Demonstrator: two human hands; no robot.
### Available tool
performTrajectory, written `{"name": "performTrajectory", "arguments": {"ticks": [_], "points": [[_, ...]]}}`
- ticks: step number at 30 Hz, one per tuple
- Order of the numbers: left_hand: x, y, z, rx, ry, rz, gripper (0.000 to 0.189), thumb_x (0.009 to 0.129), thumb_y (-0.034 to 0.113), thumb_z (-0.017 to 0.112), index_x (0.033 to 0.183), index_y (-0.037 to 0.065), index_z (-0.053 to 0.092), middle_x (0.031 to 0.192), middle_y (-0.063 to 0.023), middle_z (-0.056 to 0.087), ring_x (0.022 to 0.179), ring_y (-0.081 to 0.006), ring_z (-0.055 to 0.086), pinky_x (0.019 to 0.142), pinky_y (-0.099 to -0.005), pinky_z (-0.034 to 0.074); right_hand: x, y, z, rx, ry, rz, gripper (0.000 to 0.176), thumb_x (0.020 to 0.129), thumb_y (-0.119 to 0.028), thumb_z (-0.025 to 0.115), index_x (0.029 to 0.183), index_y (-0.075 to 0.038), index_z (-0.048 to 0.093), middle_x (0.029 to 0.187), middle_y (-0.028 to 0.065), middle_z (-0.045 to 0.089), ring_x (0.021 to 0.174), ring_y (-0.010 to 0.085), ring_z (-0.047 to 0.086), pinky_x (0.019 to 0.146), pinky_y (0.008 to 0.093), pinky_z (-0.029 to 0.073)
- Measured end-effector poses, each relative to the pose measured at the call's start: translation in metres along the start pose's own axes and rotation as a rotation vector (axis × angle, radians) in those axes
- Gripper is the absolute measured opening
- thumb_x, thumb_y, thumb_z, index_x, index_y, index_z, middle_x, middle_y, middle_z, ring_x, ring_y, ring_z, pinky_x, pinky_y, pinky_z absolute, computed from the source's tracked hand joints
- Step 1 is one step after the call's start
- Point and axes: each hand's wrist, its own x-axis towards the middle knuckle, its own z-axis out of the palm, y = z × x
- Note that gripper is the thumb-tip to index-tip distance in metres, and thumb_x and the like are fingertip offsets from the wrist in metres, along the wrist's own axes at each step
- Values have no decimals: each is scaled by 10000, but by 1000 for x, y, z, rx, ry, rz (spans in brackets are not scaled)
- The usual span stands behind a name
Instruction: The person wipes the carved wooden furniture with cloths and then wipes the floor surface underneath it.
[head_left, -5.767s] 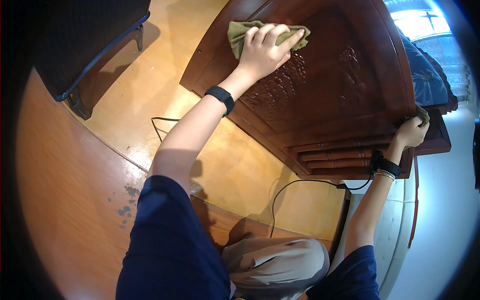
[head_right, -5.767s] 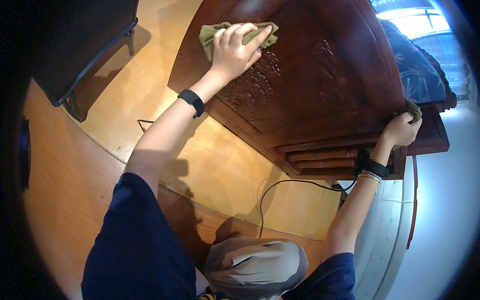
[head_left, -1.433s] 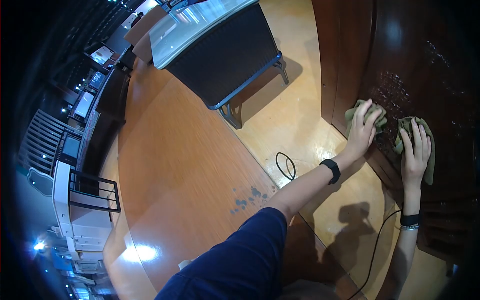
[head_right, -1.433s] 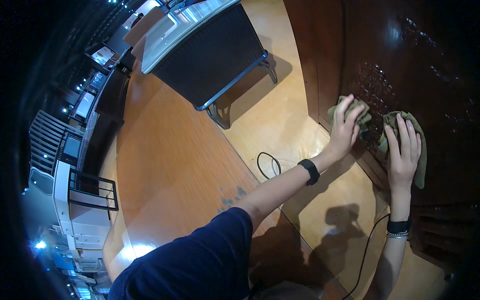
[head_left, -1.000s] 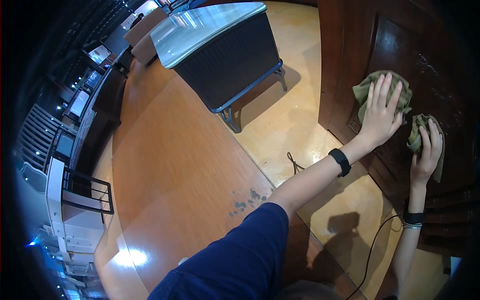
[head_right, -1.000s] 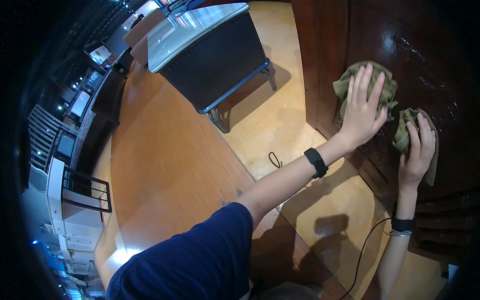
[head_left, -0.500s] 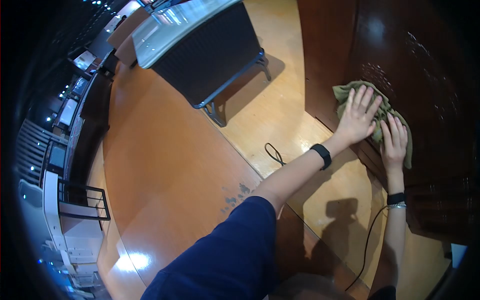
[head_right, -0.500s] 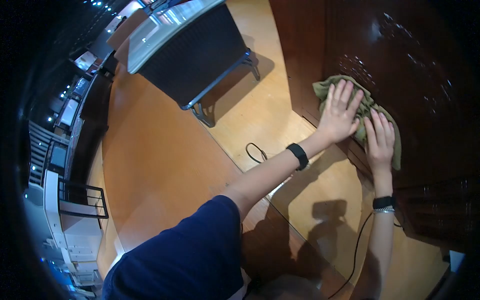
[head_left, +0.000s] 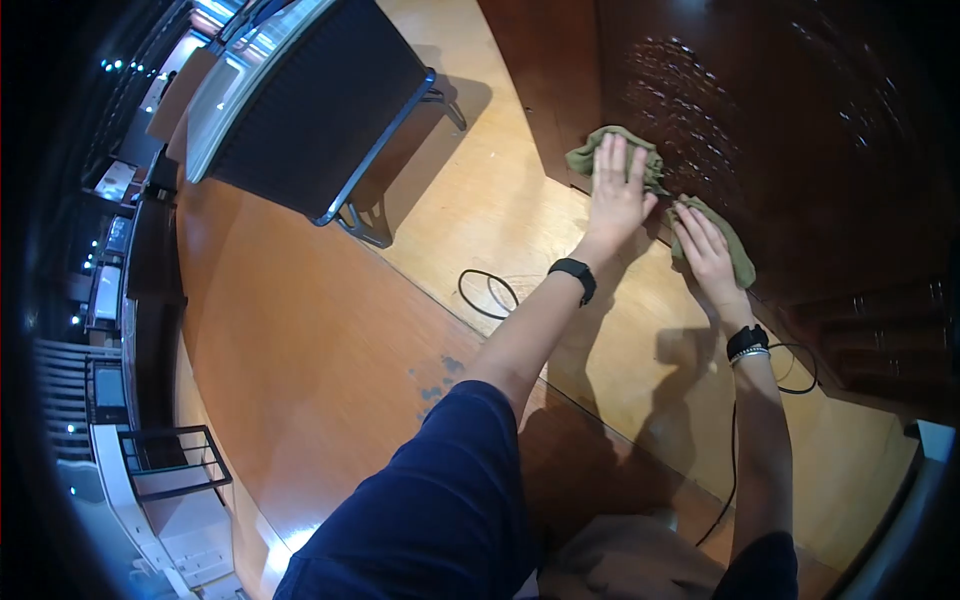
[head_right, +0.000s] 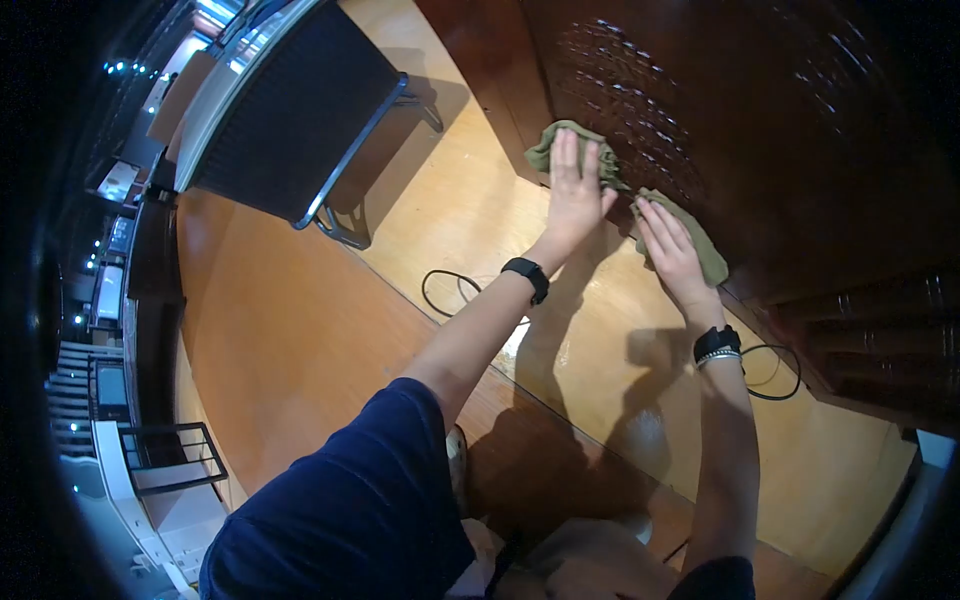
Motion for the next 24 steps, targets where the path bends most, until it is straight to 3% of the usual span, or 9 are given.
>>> {"name": "performTrajectory", "arguments": {"ticks": [4,6,7,10,12,17,20,22,24], "points": [[-36,-8,-2,-20,-130,-115,747,731,65,680,1384,19,320,1483,-255,162,1361,-437,219,1117,-484,264,-28,-2,2,38,-274,-37,401,797,-52,484,1189,28,514,1407,122,413,1315,262,380,1076,357,362],[-49,-9,-7,27,-384,-339,721,797,22,598,1412,-38,226,1493,-265,122,1371,-426,207,1110,-430,285,-53,-1,16,28,-409,-14,446,795,-38,470,1237,22,483,1413,135,399,1337,267,349,1091,355,342],[-45,1,-19,-231,-333,-615,636,845,-11,499,1419,-35,226,1495,-254,151,1381,-396,206,1117,-384,280,-66,-1,22,26,-417,-4,446,795,-38,470,1237,22,483,1413,135,399,1337,267,349,1091,355,342],[-64,-32,7,-306,115,-861,511,906,20,398,1400,-28,279,1428,-261,308,1317,-365,334,1087,-400,298,-92,-5,29,178,-447,75,452,796,-32,463,1245,20,481,1396,140,416,1338,271,346,1104,361,322],[-43,-44,-1,-268,262,-902,460,917,32,395,1366,-47,326,1356,-254,406,1255,-350,412,1057,-402,316,-102,-16,26,258,-451,223,423,804,-28,463,1223,8,500,1366,144,438,1313,282,373,1094,374,328],[50,-73,-35,-337,665,-741,419,950,82,379,1340,-67,353,1279,-261,446,1207,-364,440,1040,-410,328,-101,-36,27,213,-323,384,376,800,-31,485,1171,-12,537,1304,144,485,1250,300,433,1057,393,356],[100,-68,-60,-583,712,-623,409,949,83,370,1331,-62,378,1311,-255,423,1234,-348,417,1054,-397,309,-101,-37,34,184,-255,384,341,793,-32,497,1129,-17,558,1259,140,521,1211,301,467,1037,400,372],[124,-33,-80,-436,563,-514,427,938,73,370,1344,-60,360,1362,-258,364,1247,-350,402,1068,-400,290,-99,-38,35,180,-237,389,326,791,-35,503,1110,-16,565,1241,139,535,1196,302,481,1030,401,378],[121,-16,-68,-408,610,-404,461,915,92,374,1354,-45,359,1383,-225,336,1256,-310,378,1078,-385,266,-97,-40,33,164,-267,415,303,790,-36,505,1084,-11,573,1221,135,549,1178,295,494,1015,401,390]]}}
